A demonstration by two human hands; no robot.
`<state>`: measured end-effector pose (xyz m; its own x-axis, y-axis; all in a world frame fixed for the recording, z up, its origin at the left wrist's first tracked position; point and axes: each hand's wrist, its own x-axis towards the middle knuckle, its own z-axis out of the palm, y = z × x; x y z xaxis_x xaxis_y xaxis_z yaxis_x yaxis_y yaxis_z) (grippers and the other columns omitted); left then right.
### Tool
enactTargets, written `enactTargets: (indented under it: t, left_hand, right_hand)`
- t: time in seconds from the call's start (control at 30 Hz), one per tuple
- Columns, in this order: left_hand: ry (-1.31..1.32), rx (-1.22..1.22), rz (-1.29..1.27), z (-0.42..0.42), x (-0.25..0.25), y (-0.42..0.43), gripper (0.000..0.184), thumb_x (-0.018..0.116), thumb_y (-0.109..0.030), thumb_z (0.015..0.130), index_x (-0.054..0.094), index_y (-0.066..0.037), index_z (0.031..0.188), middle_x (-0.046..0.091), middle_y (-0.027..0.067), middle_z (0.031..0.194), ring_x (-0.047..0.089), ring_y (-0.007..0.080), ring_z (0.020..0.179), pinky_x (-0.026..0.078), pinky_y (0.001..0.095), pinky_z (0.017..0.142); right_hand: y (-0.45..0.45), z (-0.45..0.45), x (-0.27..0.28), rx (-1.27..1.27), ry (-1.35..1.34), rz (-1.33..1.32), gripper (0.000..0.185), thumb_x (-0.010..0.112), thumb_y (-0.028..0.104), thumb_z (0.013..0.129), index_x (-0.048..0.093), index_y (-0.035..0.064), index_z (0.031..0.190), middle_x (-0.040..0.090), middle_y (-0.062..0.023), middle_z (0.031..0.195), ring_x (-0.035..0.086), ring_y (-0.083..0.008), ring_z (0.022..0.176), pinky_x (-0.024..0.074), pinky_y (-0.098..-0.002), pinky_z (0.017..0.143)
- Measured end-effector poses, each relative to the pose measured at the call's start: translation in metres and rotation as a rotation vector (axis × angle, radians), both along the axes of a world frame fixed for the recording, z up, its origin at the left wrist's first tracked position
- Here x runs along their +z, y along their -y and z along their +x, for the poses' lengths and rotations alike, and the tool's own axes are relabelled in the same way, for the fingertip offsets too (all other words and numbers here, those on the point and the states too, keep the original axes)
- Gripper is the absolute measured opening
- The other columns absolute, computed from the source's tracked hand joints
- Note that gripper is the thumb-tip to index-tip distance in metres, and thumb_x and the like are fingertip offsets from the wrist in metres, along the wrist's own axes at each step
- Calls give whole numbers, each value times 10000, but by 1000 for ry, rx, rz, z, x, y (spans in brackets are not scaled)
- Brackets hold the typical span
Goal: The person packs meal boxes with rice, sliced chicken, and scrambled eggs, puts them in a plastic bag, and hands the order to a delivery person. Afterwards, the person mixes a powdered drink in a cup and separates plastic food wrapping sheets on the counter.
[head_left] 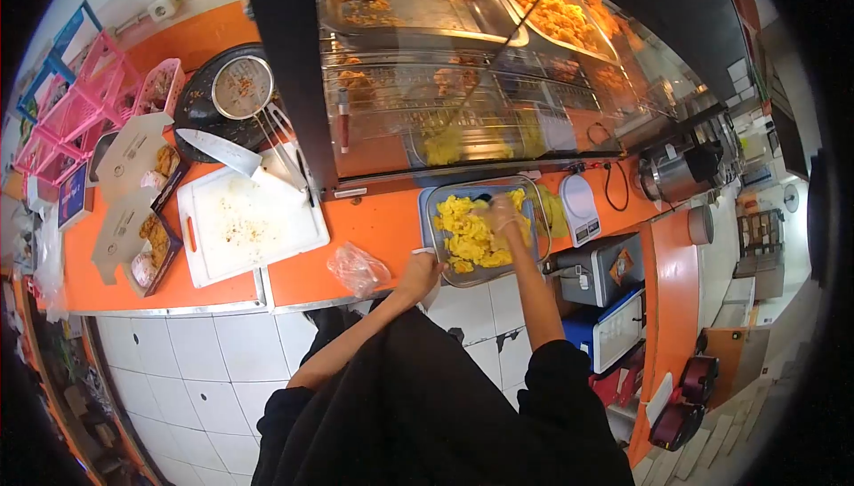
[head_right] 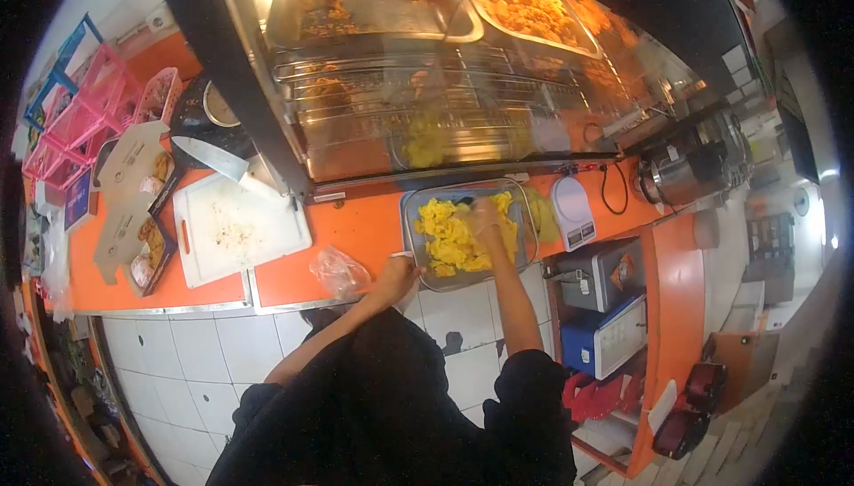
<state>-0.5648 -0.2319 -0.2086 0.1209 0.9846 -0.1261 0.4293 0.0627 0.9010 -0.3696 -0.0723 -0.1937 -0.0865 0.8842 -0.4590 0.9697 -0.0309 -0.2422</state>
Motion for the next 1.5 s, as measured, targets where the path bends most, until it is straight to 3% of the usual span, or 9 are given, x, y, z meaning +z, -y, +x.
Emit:
enactTargets:
  t: [0.27,0.63,0.77,0.8,0.9,1.0,1.23,1.4,1.5]
  left_hand:
    - [61,-94,73,-45,24,12,202,625,-178,796,644,23,798,616,184,718,598,334,667,472,392,628]
    - [324,282,35,-264,99,131,158,563,-140,855,665,-24,886,663,81,827,599,145,779,452,280,744]
    - [254,688,-80,-310,102,200,187,555,-159,860,671,-15,886,666,83,811,598,128,746,451,268,714]
    - [241,756,-60,-317,100,217,189,554,-159,860,670,-12,887,666,84,812,595,125,745,450,265,713]
    - [245,960,-108,-332,102,259,197,553,-155,859,668,4,883,667,98,821,589,127,746,449,264,720]
    - [268,1098,-100,-339,96,290,197,550,-150,860,668,7,883,667,105,823,587,131,756,447,264,730]
    - [272,892,-146,-360,96,284,211,560,-194,862,674,-17,874,665,81,805,588,130,769,444,270,753]
    - [258,232,-206,-349,88,201,310,518,-251,890,674,-30,738,629,89,663,560,130,619,436,277,619]
    - [224,-68,-214,-309,67,147,367,482,-280,904,665,-42,694,619,96,640,553,140,590,439,282,614]
  right_hand:
    - [8,64,5,-720,-1097,-226,304,702,325,758,473,125,746,351,71,536,337,-50,432,263,-203,391]
    - [117,-282,51,-133,-1522,-1159,293,500,199,875,517,26,1111,555,-81,948,493,-85,524,400,-195,428]
    - [136,-500,57,669,-1395,-528,280,543,113,822,518,52,1094,570,-90,1000,575,-137,631,470,-252,495]
    - [150,-545,70,399,-1180,-785,296,570,96,794,519,52,1082,576,-94,982,595,-177,678,495,-286,547]
    - [182,-650,35,722,-1199,375,407,673,142,670,517,13,1022,589,-168,885,567,-353,853,451,-417,796]
    - [199,-696,5,1080,-956,453,563,575,41,737,395,55,1271,457,-206,1149,462,-382,1081,384,-427,921]
    - [196,-669,41,932,-1121,779,629,555,-26,745,299,11,1319,486,-183,1109,503,-300,1026,453,-365,823]
    - [191,-529,58,93,-1699,-492,498,532,-35,769,390,25,1243,527,-31,1000,497,-82,738,424,-210,634]
    - [181,-393,76,-82,-1645,-163,506,548,-54,736,428,52,1216,513,-12,927,465,-66,655,393,-195,557]
